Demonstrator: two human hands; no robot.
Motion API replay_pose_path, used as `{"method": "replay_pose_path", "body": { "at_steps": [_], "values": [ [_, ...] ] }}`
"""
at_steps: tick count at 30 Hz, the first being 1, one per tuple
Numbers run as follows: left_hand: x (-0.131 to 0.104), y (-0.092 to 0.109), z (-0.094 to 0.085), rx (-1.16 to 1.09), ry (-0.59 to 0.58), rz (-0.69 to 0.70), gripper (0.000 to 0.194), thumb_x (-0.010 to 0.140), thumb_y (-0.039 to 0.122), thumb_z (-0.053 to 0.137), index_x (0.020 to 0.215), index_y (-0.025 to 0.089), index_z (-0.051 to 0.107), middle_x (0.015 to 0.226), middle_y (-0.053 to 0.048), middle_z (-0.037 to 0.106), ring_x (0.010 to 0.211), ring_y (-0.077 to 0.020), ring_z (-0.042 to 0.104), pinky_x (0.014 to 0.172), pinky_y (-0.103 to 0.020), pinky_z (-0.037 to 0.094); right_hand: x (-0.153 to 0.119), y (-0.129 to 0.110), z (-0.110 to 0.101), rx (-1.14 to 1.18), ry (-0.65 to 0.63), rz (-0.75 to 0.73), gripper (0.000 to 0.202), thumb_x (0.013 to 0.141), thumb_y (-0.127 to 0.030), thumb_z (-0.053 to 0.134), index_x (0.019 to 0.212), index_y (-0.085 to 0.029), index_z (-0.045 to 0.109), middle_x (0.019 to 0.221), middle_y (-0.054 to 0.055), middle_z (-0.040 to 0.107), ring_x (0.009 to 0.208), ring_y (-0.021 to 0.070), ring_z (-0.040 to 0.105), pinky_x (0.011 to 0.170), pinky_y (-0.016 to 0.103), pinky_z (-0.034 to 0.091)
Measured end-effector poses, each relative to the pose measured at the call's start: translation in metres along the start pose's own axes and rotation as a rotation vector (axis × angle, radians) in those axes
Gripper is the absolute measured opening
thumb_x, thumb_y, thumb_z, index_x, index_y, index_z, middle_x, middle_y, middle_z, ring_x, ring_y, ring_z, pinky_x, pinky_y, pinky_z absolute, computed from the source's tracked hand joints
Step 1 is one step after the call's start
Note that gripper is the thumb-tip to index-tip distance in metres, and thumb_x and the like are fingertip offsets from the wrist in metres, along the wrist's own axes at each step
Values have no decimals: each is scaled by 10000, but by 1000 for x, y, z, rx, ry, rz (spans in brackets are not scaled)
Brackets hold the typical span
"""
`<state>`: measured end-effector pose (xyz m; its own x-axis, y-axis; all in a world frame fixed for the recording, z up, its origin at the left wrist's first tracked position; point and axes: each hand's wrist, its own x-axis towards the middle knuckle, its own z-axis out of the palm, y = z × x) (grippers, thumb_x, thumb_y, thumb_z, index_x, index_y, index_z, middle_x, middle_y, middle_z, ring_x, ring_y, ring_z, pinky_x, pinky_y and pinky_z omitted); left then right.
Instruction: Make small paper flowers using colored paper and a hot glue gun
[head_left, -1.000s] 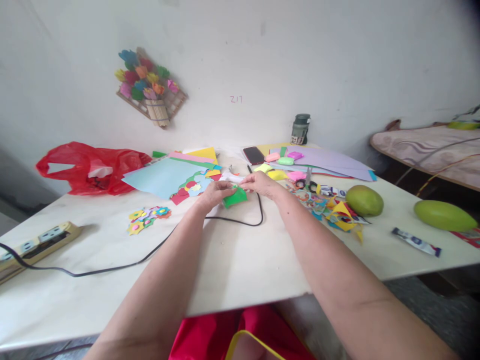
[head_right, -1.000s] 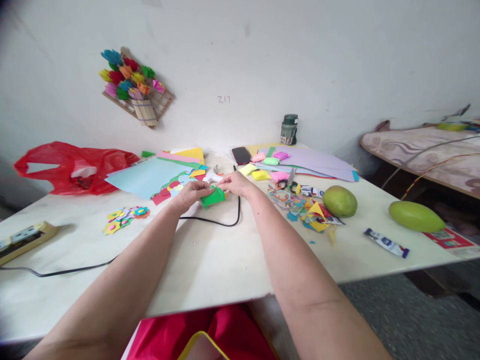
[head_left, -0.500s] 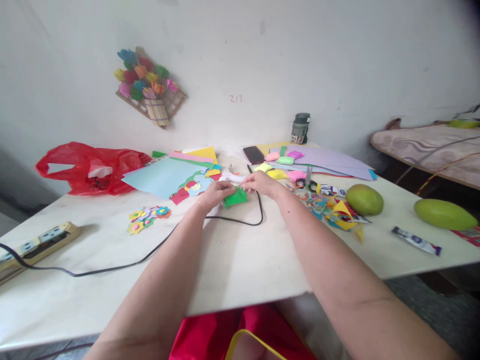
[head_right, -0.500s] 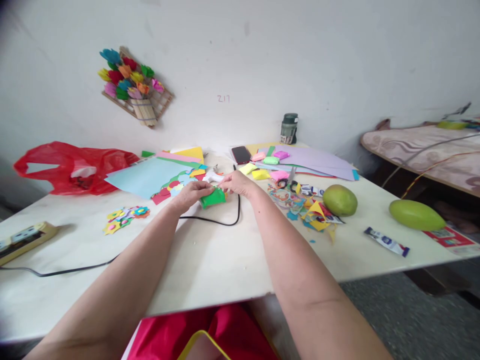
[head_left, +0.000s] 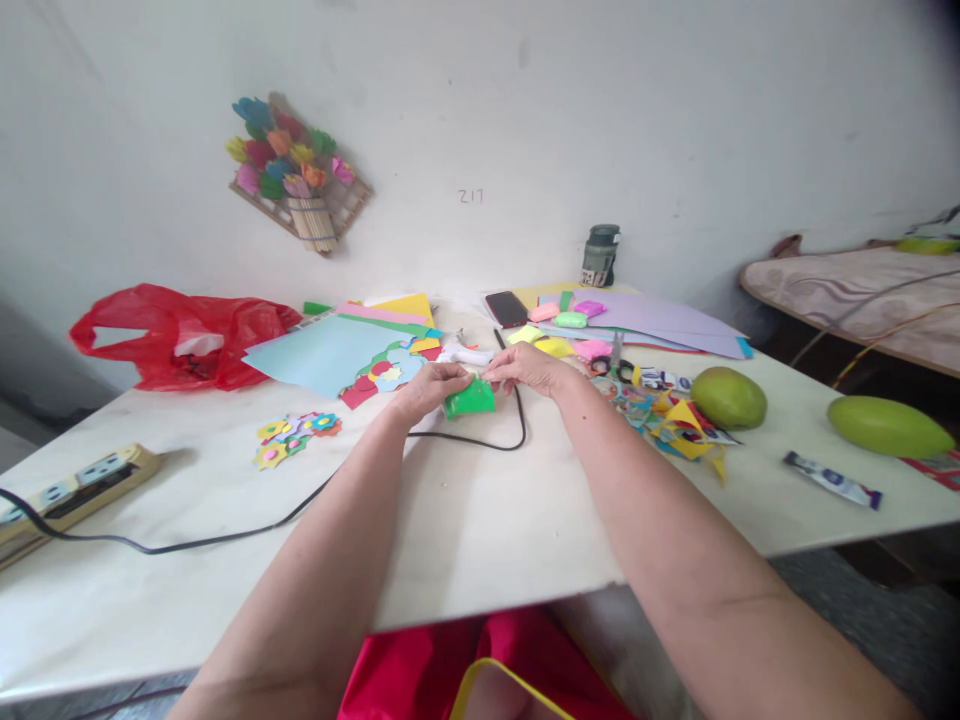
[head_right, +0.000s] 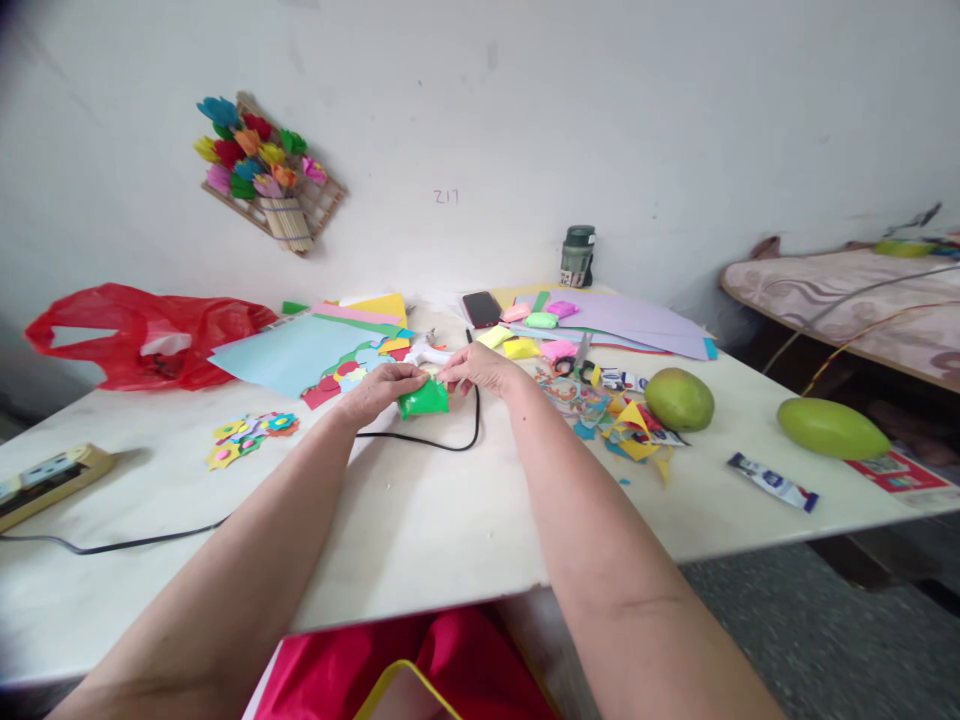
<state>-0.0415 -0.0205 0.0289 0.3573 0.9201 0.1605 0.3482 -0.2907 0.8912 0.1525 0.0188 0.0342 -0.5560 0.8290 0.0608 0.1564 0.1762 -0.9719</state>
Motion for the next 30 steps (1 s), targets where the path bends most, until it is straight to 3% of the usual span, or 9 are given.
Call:
{"method": "replay_pose_path", "body": {
  "at_steps": [15,22,25,30],
  "values": [
    [1,-1,-1,-2,-27,17,313,742,446,567,669,143,562,594,18,463,558,-87,420,535,-230,311,-1,-1,0,7,-2,11,128,594,-211,695,666,-106,681,541,19,626,504,90,548,405,175,372],
    [2,-1,1,-46,57,37,320,678,426,645,805,149,543,727,-9,538,650,-105,498,583,-227,377,-4,-5,2,62,28,36,123,578,-206,717,621,-106,658,514,10,608,470,79,533,391,167,364],
    [3,3,2,100,125,85,432,589,427,710,892,166,545,886,-40,567,780,-149,530,672,-263,415,-3,-7,3,88,65,48,134,563,-201,735,611,-106,654,504,11,603,481,85,545,381,160,351],
    [5,8,11,601,183,181,711,455,430,779,1089,224,532,1060,-77,564,1018,-273,495,830,-362,394,-1,-7,4,129,141,80,110,572,-176,724,610,-111,643,521,16,609,510,103,572,371,161,348]
  ]
}}
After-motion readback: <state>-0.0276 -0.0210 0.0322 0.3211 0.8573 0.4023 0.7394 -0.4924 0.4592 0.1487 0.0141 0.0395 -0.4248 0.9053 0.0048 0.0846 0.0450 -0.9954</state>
